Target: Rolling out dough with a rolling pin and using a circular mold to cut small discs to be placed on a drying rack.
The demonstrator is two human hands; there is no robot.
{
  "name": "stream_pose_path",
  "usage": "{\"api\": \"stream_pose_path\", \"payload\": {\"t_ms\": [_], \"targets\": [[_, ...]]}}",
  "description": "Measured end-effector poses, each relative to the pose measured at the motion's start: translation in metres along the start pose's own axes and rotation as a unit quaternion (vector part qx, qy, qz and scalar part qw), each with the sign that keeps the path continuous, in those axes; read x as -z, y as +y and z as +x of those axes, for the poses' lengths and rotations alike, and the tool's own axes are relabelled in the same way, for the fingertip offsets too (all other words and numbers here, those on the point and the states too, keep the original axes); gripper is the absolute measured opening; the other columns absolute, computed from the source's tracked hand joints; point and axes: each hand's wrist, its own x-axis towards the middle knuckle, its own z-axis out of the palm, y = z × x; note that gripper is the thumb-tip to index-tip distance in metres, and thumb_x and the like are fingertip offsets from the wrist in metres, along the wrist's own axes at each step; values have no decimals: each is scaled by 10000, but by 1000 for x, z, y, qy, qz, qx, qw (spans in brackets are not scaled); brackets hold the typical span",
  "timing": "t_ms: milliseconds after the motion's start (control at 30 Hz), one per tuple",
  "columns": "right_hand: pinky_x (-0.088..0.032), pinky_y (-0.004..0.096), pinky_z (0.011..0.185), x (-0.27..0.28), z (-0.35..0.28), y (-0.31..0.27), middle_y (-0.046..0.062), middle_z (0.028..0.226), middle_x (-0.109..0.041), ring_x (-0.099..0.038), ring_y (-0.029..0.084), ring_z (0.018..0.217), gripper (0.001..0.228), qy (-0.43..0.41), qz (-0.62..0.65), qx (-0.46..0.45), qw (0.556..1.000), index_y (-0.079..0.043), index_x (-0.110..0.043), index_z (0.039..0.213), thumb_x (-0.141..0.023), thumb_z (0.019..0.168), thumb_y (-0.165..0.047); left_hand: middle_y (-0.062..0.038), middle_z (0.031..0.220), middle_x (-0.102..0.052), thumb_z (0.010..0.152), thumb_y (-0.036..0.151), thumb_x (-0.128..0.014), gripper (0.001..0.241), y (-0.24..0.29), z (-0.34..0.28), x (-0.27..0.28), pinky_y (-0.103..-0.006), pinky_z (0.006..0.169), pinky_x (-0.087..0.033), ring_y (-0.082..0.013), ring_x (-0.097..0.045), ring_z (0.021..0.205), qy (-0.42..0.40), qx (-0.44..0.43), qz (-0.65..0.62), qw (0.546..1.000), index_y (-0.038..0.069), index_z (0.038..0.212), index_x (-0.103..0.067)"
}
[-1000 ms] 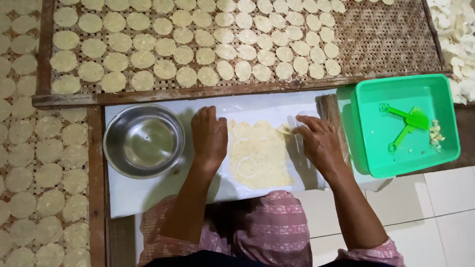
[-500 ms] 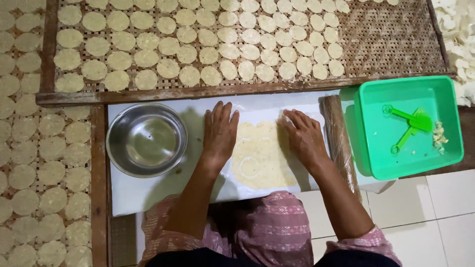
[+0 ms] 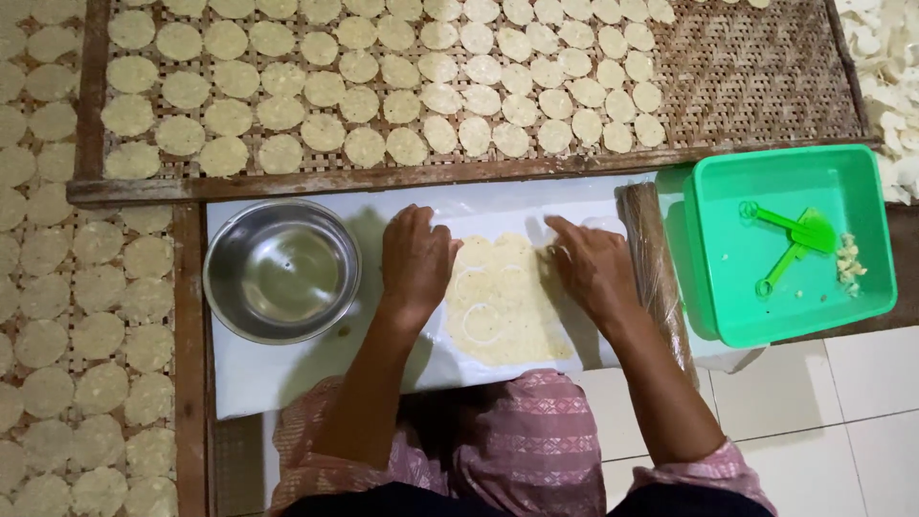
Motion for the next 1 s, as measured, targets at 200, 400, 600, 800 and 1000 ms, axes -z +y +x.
{"api": "stream_pose_path", "payload": {"t_ms": [200, 400, 600, 800, 1000], "targets": [[-481, 473, 971, -4, -2, -15, 58, 1441, -556, -539, 328, 1341, 293, -74, -81, -4, 994, -233, -715, 1246, -580, 987, -253, -164, 1054, -643, 831, 216, -845, 208, 11, 4, 18, -555, 1016, -486, -411, -605, 1212, 23, 55, 23, 998, 34, 851, -746], [-488, 475, 982, 14, -24, -17, 18, 1414, -601, -542, 300, 1361, 204, -81, -83, 15, 993, -237, -738, 1109, -641, 930, -256, -172, 1034, -622, 762, 136, -905, 240, -2, -2, -14, -549, 995, -497, -419, -608, 1195, 47, 67, 59, 995, 33, 904, -742], [-473, 509, 1028, 30, -31, -23, 18, 1217, -710, -643, 275, 1240, 184, -124, -7, -44, 991, -236, -759, 1087, -612, 981, -206, -181, 1090, -612, 824, 87, -846, 273, 6, 3, 11, -535, 949, -509, -412, -599, 1206, 27, 26, 27, 999, 45, 1070, -738], [-512, 443, 965, 19, -30, -12, -1, 897, -742, -746, 243, 950, 144, -97, 43, -76, 991, -280, -673, 1110, -657, 977, -230, -146, 1065, -612, 809, 94, -825, 116, -1, -5, -14, -512, 841, -545, -400, -614, 1160, -22, 43, 1, 999, 47, 861, -732], [-512, 508, 882, -3, -20, -1, 107, 1254, -602, -624, 373, 1143, 481, -114, 20, -81, 990, -251, -649, 1339, -772, 875, -233, -111, 985, -608, 946, 314, -718, 258, 13, -4, 14, -454, 762, -537, -334, -615, 1064, -100, 71, -20, 992, 75, 854, -751]]}}
